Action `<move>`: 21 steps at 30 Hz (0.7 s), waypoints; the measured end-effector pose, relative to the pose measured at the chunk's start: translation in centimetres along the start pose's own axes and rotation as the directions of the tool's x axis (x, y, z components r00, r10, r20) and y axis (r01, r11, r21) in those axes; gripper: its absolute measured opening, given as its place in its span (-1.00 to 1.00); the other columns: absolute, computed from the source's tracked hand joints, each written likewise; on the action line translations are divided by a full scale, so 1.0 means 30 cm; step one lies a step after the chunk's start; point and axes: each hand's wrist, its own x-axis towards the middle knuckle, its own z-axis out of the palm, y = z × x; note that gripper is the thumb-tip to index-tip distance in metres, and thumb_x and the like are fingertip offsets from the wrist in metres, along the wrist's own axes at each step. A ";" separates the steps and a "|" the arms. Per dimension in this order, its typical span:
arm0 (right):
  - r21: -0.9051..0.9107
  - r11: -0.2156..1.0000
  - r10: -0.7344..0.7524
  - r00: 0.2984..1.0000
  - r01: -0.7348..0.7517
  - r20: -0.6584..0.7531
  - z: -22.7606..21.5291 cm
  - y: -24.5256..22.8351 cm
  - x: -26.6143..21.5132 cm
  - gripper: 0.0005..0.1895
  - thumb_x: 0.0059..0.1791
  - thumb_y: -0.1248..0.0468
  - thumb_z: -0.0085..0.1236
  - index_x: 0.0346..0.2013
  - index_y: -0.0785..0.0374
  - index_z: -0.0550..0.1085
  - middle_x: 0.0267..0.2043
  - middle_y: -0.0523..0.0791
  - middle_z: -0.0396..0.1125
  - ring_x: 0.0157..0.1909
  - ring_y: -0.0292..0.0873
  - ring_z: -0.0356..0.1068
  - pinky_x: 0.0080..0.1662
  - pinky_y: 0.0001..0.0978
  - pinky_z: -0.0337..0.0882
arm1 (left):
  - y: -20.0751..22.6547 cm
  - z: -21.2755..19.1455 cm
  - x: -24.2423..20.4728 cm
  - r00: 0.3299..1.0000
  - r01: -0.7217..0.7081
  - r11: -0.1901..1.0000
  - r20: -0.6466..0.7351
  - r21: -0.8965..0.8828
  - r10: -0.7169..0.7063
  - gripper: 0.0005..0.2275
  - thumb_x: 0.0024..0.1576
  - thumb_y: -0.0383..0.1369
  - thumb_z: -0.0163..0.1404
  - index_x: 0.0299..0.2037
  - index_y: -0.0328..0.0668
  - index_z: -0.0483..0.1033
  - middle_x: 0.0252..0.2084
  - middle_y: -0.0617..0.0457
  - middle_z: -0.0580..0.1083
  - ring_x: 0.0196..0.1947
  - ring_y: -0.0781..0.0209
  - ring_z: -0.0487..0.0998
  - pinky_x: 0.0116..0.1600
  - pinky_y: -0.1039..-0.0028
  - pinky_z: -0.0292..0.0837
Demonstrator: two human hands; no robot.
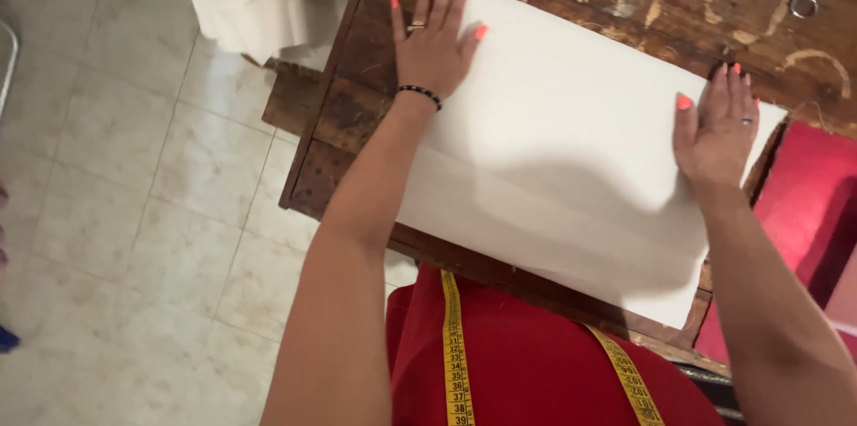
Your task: A person is folding, smoothing, and pinning white fabric on a wooden table in a sewing factory environment.
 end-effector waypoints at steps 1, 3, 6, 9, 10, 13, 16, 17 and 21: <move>0.033 0.982 -0.178 0.971 0.185 -0.159 -0.012 0.042 0.005 -0.31 0.28 -0.05 -0.26 0.43 0.54 0.22 0.43 0.28 0.13 0.40 0.29 0.08 0.30 0.19 0.07 | -0.019 0.024 0.026 0.985 -0.060 0.998 -0.160 0.023 0.063 -0.45 0.35 0.15 -0.25 0.45 0.10 0.16 0.45 0.17 0.17 0.45 0.07 0.12 0.47 -0.25 -0.25; 0.032 0.935 -0.325 0.889 0.353 -0.322 -0.074 0.097 0.050 -0.46 0.32 0.09 -0.07 0.31 0.59 0.45 0.30 0.28 0.31 0.24 0.35 0.35 0.18 0.23 0.33 | -0.066 0.043 0.113 0.937 -0.136 0.989 -0.317 0.057 0.147 -0.51 0.31 0.08 -0.08 0.32 0.02 0.40 0.30 0.11 0.43 0.30 -0.01 0.42 0.39 -0.34 -0.13; 0.047 0.986 0.130 0.926 -0.157 0.355 -0.175 0.169 0.156 -0.37 0.02 -0.11 0.21 0.28 0.14 0.41 0.31 0.20 0.20 0.39 0.29 0.06 0.34 0.28 -0.01 | -0.098 0.010 0.287 0.958 -0.276 0.958 -0.060 0.083 0.281 -0.36 0.04 0.27 0.20 0.08 -0.06 0.45 0.06 -0.10 0.44 0.04 -0.21 0.48 0.25 -0.16 0.19; 0.042 0.977 0.150 0.816 -0.209 0.559 -0.181 0.239 0.267 -0.27 -0.25 -0.30 0.38 0.05 0.03 0.51 -0.13 -0.08 0.42 0.02 0.02 0.38 0.22 -0.17 0.07 | -0.056 -0.057 0.419 0.895 -0.391 0.904 0.299 0.172 0.330 -0.36 -0.13 0.27 0.35 -0.20 -0.03 0.35 -0.39 0.02 0.50 -0.28 -0.05 0.56 -0.06 0.06 0.43; -0.044 0.992 0.118 0.772 -0.116 0.625 -0.186 0.235 0.296 -0.35 -0.25 -0.32 0.34 -0.11 0.05 0.60 -0.11 -0.09 0.42 0.00 -0.03 0.39 0.13 -0.20 0.20 | -0.034 -0.065 0.455 0.841 -0.392 0.900 0.470 0.188 0.268 -0.41 -0.12 0.30 0.29 -0.13 0.10 0.46 -0.08 -0.01 0.46 -0.05 -0.10 0.49 0.12 -0.04 0.30; -0.115 0.991 0.129 0.707 -0.068 0.696 -0.183 0.222 0.325 -0.41 -0.24 -0.28 0.36 -0.23 0.12 0.60 -0.18 -0.08 0.44 -0.12 -0.03 0.41 -0.08 -0.19 0.32 | -0.026 -0.024 0.516 0.741 -0.416 0.893 0.633 0.171 0.224 -0.42 -0.15 0.28 0.29 -0.08 0.18 0.51 0.04 0.04 0.48 0.06 -0.10 0.47 0.19 -0.05 0.27; -0.087 0.986 0.163 0.689 -0.144 0.706 -0.216 0.191 0.294 -0.38 -0.19 -0.16 0.42 -0.01 0.12 0.51 -0.17 0.00 0.47 -0.14 0.06 0.41 -0.13 -0.13 0.34 | -0.054 -0.053 0.482 0.714 -0.390 0.921 0.631 -0.002 0.304 -0.47 -0.11 0.02 0.35 -0.01 0.06 0.46 -0.10 0.11 0.55 -0.06 -0.02 0.54 0.01 0.06 0.42; -0.061 0.981 0.173 0.687 -0.184 0.706 -0.242 0.181 0.284 -0.33 -0.15 -0.10 0.42 0.17 0.08 0.50 -0.09 0.06 0.47 -0.05 0.11 0.42 -0.06 -0.11 0.37 | -0.057 -0.089 0.477 0.707 -0.349 0.927 0.610 -0.140 0.358 -0.49 -0.06 -0.19 0.38 0.07 0.00 0.46 -0.05 0.10 0.57 -0.07 0.01 0.57 -0.04 0.08 0.47; 0.177 0.934 0.138 0.771 -0.310 0.622 -0.453 0.331 0.154 -0.51 -0.08 -0.06 0.34 0.06 0.01 0.49 -0.11 -0.06 0.47 -0.05 -0.02 0.43 0.03 -0.19 0.39 | -0.169 -0.285 0.439 0.863 -0.488 0.871 0.179 0.053 0.473 -0.62 -0.01 -0.11 0.22 0.01 0.06 0.58 -0.03 -0.14 0.57 -0.04 -0.28 0.54 -0.11 -0.04 0.43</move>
